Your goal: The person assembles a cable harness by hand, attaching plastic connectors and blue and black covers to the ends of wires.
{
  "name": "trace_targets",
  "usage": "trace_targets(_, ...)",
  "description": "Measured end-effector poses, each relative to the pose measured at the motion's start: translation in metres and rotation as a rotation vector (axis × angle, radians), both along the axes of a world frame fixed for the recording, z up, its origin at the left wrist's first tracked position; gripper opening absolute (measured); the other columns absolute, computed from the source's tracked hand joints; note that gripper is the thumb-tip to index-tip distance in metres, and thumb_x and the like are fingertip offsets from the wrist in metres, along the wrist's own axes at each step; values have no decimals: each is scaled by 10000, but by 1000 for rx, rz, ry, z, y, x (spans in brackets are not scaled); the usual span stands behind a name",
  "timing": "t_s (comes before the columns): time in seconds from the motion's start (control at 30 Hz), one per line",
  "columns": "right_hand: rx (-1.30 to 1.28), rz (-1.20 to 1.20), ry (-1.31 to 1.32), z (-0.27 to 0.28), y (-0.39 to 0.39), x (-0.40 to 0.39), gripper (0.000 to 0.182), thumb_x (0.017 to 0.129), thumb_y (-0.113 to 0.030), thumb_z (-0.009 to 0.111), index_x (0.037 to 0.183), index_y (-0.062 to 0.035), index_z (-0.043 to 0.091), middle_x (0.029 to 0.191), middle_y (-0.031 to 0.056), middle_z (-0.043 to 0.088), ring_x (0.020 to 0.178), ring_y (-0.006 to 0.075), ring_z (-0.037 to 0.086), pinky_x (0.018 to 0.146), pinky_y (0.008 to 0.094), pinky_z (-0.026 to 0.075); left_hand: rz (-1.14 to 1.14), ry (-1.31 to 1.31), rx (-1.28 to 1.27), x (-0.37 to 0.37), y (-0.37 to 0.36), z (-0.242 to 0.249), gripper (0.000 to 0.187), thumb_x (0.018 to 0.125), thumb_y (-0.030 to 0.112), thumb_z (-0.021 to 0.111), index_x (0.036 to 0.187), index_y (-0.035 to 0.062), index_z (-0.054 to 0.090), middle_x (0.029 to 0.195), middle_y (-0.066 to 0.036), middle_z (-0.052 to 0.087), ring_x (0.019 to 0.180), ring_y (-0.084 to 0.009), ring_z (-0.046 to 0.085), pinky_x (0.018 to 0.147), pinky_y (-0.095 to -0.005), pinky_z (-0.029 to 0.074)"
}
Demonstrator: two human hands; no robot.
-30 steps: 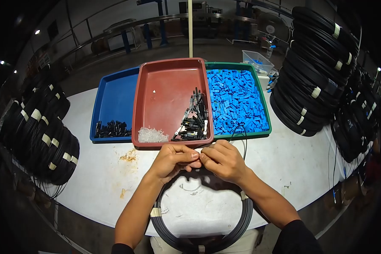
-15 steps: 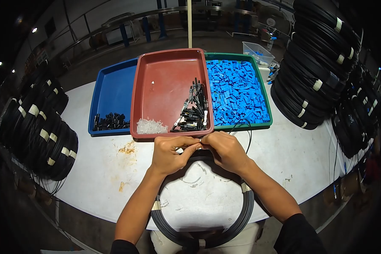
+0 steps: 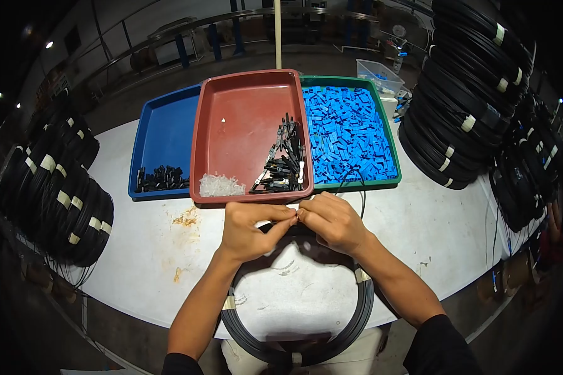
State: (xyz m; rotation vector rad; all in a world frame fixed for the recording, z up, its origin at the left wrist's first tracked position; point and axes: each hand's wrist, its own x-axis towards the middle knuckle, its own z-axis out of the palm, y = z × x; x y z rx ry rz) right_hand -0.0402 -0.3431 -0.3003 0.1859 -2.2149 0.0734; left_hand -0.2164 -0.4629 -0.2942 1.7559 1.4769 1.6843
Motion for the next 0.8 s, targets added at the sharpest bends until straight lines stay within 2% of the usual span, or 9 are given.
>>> trace_targets(0.07, -428, 35, -163, -8, 2, -2, 223, 752, -4, 709, 934, -5, 579, 870, 156, 655, 815, 352, 664, 712, 414, 528, 28, 544, 281, -5, 1, 3, 130, 760, -19, 814, 887, -3, 794, 848, -112, 784, 720, -210, 769, 667, -273, 601)
trace_targets(0.17, -636, 30, -199, -3, -5, -3, 247, 738, 40, 689, 950, 1, 570, 841, 181, 652, 814, 383, 670, 718, 425, 532, 45, 465, 266, -5, 4, -2, 147, 745, -21, 821, 886, 1, 789, 861, -102, 783, 715, -227, 765, 655, -277, 600)
trace_targets(0.23, -556, 25, -178, -3, -1, -4, 282, 718, 75, 671, 974, -2, 581, 885, 171, 662, 834, 372, 669, 730, 420, 534, 66, 380, 264, -4, 4, -4, 137, 762, -13, 822, 893, 0, 783, 873, -98, 787, 711, -189, 766, 645, -263, 599)
trace_targets(0.3, -283, 73, -21, -4, 3, -5, 325, 702, 71, 686, 1007, 0, 597, 948, 162, 675, 841, 362, 664, 746, 430, 534, 77, 122, 179, -2, 3, -6, 106, 781, -7, 823, 877, -3, 780, 856, -98, 786, 707, -155, 760, 638, -247, 597)
trace_targets(0.33, -283, 72, -21, -5, 3, -6, 325, 702, 71, 686, 1007, 0, 597, 948, 162, 675, 841, 362, 664, 746, 430, 534, 71, 7, 198, 1, 3, -5, 98, 787, 0, 829, 872, -9, 781, 815, -101, 780, 694, -138, 752, 641, -239, 598)
trace_targets(0.47, -159, 56, 79, -2, 2, -4, 272, 738, -7, 705, 998, 4, 626, 967, 132, 677, 814, 312, 654, 717, 406, 521, 31, -35, 219, 2, 2, -3, 100, 773, 4, 840, 854, -7, 782, 802, -97, 778, 689, -148, 755, 648, -238, 601)
trace_targets(0.53, -80, 29, 80, 2, 0, -2, 237, 758, -29, 703, 982, 5, 633, 958, 123, 677, 802, 292, 653, 702, 394, 516, 26, 184, 283, -1, 2, 1, 99, 768, 10, 848, 844, -3, 785, 808, -95, 781, 694, -149, 757, 650, -237, 604)
trace_targets(0.63, 32, -13, 137, 5, -1, -2, 185, 790, -73, 701, 950, 2, 646, 958, 115, 676, 798, 255, 645, 681, 366, 505, 57, 268, 355, 1, 1, 5, 102, 765, 8, 850, 848, 3, 792, 810, -97, 783, 697, -157, 761, 649, -243, 605)
trace_targets(0.8, 71, -32, 139, 3, -1, -3, 150, 799, -80, 712, 906, -7, 635, 891, 92, 652, 797, 234, 639, 669, 375, 507, 44, 188, 285, 2, 1, 4, 118, 759, -4, 847, 866, 14, 799, 825, -97, 786, 699, -172, 764, 650, -257, 612)
